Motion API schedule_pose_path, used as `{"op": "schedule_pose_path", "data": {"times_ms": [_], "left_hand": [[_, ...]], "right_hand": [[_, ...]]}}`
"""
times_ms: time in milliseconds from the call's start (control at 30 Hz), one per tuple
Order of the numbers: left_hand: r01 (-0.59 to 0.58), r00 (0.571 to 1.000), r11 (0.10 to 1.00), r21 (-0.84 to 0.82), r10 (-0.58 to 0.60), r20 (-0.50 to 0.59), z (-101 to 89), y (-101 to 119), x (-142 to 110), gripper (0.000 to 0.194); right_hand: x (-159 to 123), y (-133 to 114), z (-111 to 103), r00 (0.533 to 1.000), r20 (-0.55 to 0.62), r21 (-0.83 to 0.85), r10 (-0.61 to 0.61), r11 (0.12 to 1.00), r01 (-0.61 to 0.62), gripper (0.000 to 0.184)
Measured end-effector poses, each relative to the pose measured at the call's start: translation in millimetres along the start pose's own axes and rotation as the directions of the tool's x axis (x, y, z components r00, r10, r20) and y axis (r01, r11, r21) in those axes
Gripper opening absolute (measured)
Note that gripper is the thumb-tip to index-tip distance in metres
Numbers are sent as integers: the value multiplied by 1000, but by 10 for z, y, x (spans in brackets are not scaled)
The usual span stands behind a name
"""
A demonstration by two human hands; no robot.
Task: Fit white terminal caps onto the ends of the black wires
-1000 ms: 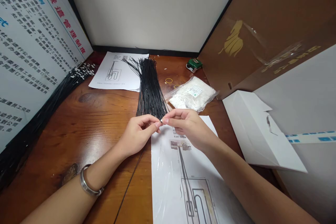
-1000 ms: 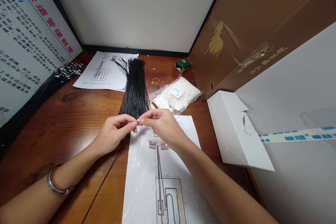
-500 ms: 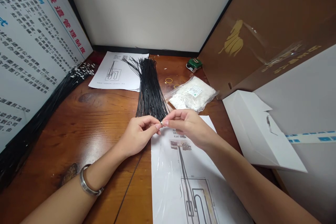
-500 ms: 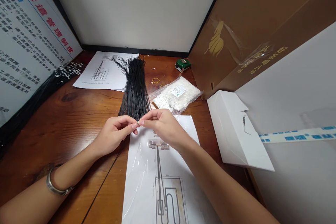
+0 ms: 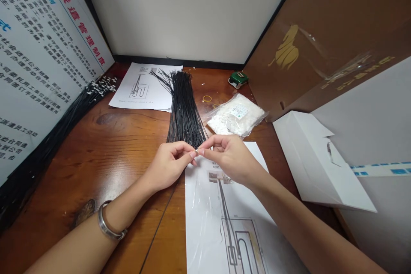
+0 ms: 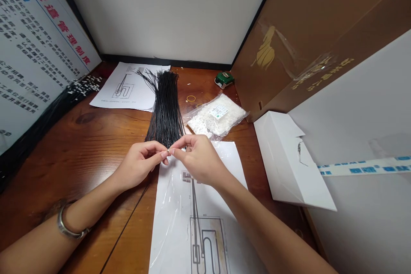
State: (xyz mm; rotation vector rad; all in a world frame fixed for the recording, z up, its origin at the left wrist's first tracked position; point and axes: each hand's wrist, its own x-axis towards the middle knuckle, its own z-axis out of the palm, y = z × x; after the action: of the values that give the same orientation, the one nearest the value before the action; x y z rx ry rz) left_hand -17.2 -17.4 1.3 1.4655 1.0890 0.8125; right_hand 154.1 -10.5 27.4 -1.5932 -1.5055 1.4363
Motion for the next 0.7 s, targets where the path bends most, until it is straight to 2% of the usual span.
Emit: {"op": "schedule_pose_path", "data": {"times_ms": [200,333,567,700], "left_hand": [[9,1000,1000,-29,-10,-30,4,19,1,19],[17,999,999,-51,-19,-38,7,21,8,19],[6,1000,997,-83,-7,-19,4,-11,9,19],[-30,999,996,-78,29,-16,-3,-21,-1,20]], "right_hand": [[-56,-37,95,993,-100,-96,-60,994,50,10],[-59,-28,87,992,-112,-97,-61,994,50,9],[9,-9,-1,1000,-9,144,-28,989,29,12],[24,-13,-14,1000,21,219,2,976,-7,12]]}}
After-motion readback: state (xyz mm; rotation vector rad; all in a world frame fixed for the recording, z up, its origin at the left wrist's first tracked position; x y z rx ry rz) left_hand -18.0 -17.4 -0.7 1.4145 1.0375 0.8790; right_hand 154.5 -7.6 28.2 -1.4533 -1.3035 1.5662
